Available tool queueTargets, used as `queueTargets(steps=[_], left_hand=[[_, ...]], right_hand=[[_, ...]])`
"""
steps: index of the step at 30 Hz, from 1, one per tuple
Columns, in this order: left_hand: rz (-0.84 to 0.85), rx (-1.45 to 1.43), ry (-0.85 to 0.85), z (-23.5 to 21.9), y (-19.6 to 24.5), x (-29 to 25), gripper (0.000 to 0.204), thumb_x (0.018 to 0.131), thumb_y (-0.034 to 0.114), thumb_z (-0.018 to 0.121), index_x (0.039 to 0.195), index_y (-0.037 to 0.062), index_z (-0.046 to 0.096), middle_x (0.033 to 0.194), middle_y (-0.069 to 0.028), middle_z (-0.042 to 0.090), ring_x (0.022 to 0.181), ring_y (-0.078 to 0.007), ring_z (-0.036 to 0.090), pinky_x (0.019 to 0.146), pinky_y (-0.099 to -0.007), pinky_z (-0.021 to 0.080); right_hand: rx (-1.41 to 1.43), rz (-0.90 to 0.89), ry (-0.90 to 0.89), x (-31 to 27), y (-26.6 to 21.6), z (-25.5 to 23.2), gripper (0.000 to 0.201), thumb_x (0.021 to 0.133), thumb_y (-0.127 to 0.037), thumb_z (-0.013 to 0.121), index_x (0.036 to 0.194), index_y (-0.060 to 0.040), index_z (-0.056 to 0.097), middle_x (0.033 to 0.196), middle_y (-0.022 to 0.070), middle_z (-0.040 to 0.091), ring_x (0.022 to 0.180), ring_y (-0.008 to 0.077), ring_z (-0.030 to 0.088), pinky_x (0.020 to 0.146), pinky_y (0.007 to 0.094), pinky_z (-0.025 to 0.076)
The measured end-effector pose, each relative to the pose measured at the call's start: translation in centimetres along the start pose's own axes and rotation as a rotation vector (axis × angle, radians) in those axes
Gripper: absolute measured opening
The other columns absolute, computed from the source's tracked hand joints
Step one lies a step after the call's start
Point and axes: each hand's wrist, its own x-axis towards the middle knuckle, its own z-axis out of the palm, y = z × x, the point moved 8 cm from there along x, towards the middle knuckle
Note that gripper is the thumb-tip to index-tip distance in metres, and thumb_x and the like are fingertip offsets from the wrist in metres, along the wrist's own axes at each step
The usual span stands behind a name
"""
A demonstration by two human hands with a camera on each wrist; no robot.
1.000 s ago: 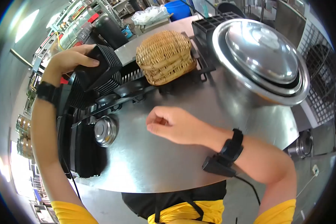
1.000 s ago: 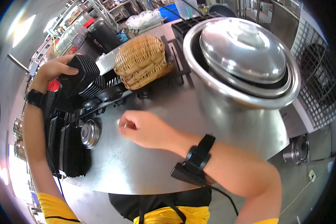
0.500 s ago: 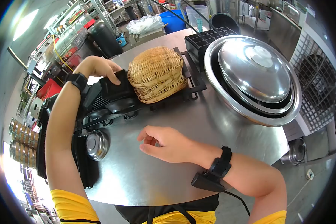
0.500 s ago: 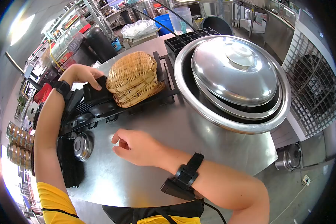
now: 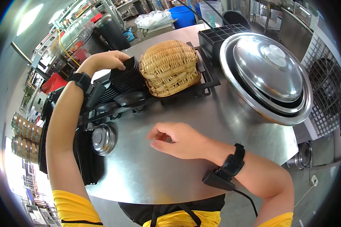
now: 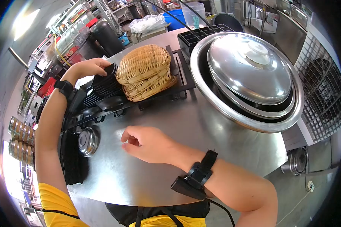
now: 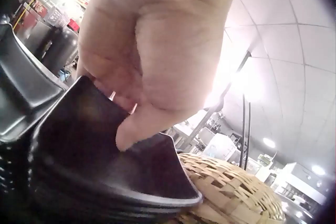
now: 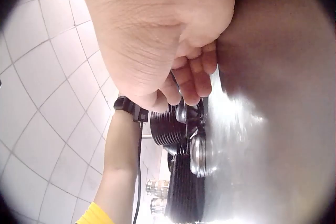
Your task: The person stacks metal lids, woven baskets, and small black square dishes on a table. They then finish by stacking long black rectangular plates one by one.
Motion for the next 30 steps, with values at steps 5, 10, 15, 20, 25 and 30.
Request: queueTargets(steps=[5,10,15,20,25,30], left_hand=[[0.004,0.143,0.105,-0.2,0.5,-0.3,0.051,0.088,0.010,0.062,0.138,-0.0014,0.056,0.126,-0.0084,0.066,0.114,-0.0165,0.058,0.102,-0.0332,0.044],[0.095,0.104,0.227,-2.2,0.2,-2.6,0.049,0.095,0.018,0.064,0.140,0.0026,0.053,0.125,-0.0111,0.064,0.115,-0.0176,0.058,0.099,-0.0330,0.048],[0.032,0.182,0.393,-3.0,-0.1,-9.5,0.029,0.097,0.015,0.062,0.124,0.0046,0.062,0.106,-0.0043,0.065,0.096,-0.0115,0.060,0.087,-0.0284,0.050],[0.118,0.308,0.392,1.6,-0.4,-15.4,0.017,0.092,0.014,0.065,0.103,0.0017,0.068,0.089,-0.0068,0.068,0.085,-0.0152,0.064,0.081,-0.0304,0.051],[0.116,0.474,0.246,7.0,-1.4,-16.7,0.035,0.089,0.019,0.065,0.118,-0.0004,0.062,0.106,-0.0151,0.064,0.107,-0.0297,0.061,0.096,-0.0395,0.049],[0.079,0.551,0.258,8.4,-4.8,-15.5,0.040,0.091,0.019,0.063,0.126,-0.0009,0.057,0.115,-0.0188,0.064,0.117,-0.0354,0.056,0.104,-0.0427,0.044]], right_hand=[[0.028,-0.062,0.043,-0.2,-0.2,-0.1,0.027,0.094,-0.026,0.066,0.107,-0.0022,0.067,0.089,0.0131,0.069,0.082,0.0258,0.067,0.076,0.0366,0.053],[0.013,-0.093,0.048,-0.1,-0.1,-0.2,0.026,0.094,-0.026,0.066,0.106,-0.0024,0.067,0.090,0.0128,0.070,0.084,0.0251,0.068,0.078,0.0370,0.054],[0.022,0.020,-0.056,-0.1,-0.2,0.1,0.022,0.097,-0.018,0.067,0.111,-0.0010,0.066,0.103,0.0077,0.069,0.096,0.0152,0.065,0.087,0.0307,0.053],[0.027,-0.057,0.000,-0.1,-0.3,0.1,0.021,0.093,-0.019,0.068,0.104,-0.0012,0.067,0.090,0.0102,0.069,0.082,0.0205,0.066,0.076,0.0330,0.053],[-0.035,-0.044,-0.015,-0.1,-0.6,0.3,0.019,0.094,-0.018,0.067,0.103,-0.0011,0.067,0.095,0.0094,0.068,0.085,0.0185,0.064,0.078,0.0319,0.052],[-0.006,-0.015,-0.037,-0.2,-0.4,0.3,0.019,0.095,-0.018,0.066,0.104,-0.0010,0.067,0.096,0.0079,0.067,0.087,0.0172,0.063,0.079,0.0314,0.052]])
